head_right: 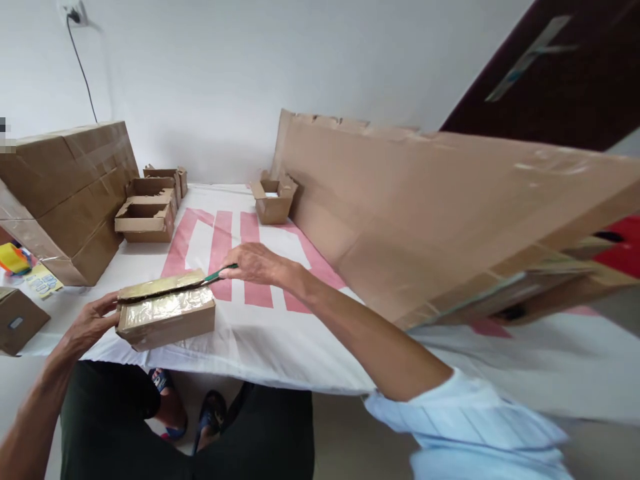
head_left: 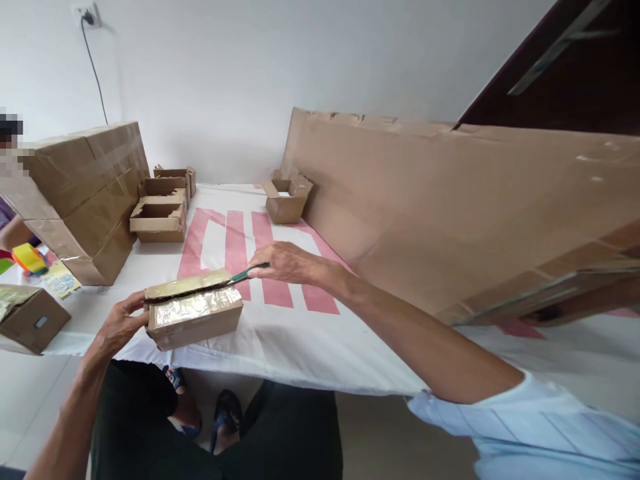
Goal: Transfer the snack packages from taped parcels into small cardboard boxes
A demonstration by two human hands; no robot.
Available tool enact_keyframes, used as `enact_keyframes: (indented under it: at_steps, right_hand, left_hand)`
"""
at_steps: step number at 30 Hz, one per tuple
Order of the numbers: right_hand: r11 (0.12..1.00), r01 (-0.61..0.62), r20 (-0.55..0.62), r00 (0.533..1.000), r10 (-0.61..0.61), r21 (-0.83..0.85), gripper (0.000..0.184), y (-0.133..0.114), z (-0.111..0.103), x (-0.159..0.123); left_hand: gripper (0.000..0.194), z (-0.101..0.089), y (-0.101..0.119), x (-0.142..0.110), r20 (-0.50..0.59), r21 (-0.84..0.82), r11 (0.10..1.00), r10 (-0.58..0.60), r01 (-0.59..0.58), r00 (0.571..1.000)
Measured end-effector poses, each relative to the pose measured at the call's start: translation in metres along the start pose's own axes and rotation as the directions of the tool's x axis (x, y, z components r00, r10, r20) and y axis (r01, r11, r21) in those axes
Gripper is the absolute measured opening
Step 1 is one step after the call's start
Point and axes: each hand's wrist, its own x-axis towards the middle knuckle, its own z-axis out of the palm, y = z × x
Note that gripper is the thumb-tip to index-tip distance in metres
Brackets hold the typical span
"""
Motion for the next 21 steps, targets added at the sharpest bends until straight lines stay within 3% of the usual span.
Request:
enact_keyframes:
  at_steps: [3, 5, 9, 13, 15, 17, 19, 21]
  right_hand:
    - [0.982, -0.108, -0.057, 0.991, 0.118, 0.156, 0.033, 0.025, 0.002, -0.031]
    - [0.938, -0.176, -0.195, 0.951, 0.24, 0.298, 0.037, 0.042, 0.022, -0.057]
    - [0.859, -0.306, -0.366, 0.808, 0.462, 0.411, 0.041, 0.067, 0.097, -0.103]
    - [0.849, -0.476, -0.442, 0.726, 0.527, 0.231, 0.036, 0.076, 0.164, -0.125]
    - [0.845, -0.506, -0.47, 0.712, 0.521, 0.17, 0.034, 0.076, 0.177, -0.125]
    - [0.864, -0.458, -0.482, 0.72, 0.499, 0.21, 0.033, 0.072, 0.178, -0.117]
    - [0.869, -0.347, -0.469, 0.738, 0.485, 0.354, 0.037, 0.061, 0.17, -0.102]
    - [0.832, -0.217, -0.41, 0.789, 0.458, 0.511, 0.045, 0.042, 0.16, -0.083]
  left_hand:
    - [0.059, 0.0, 0.0, 0.0, -0.003, -0.003, 1.0, 0.005, -0.005, 1.0]
    - [0.06, -0.001, -0.001, 0.001, 0.004, 0.0, 1.0, 0.006, -0.006, 1.0]
    - [0.062, -0.002, -0.003, 0.002, 0.054, -0.019, 1.0, -0.002, 0.003, 0.999]
    - [0.09, -0.008, -0.013, 0.005, 0.039, -0.038, 0.998, -0.04, 0.041, 0.998]
    - [0.112, -0.012, -0.018, 0.008, 0.023, 0.003, 0.998, -0.065, 0.064, 0.998]
    - [0.132, -0.015, -0.019, 0.01, 0.051, 0.062, 0.995, -0.08, 0.077, 0.995]
    - [0.146, -0.018, -0.017, 0.012, 0.097, 0.131, 0.988, -0.088, 0.075, 0.991]
    - [0.153, -0.019, -0.011, 0.012, 0.13, 0.21, 0.975, -0.097, 0.068, 0.987]
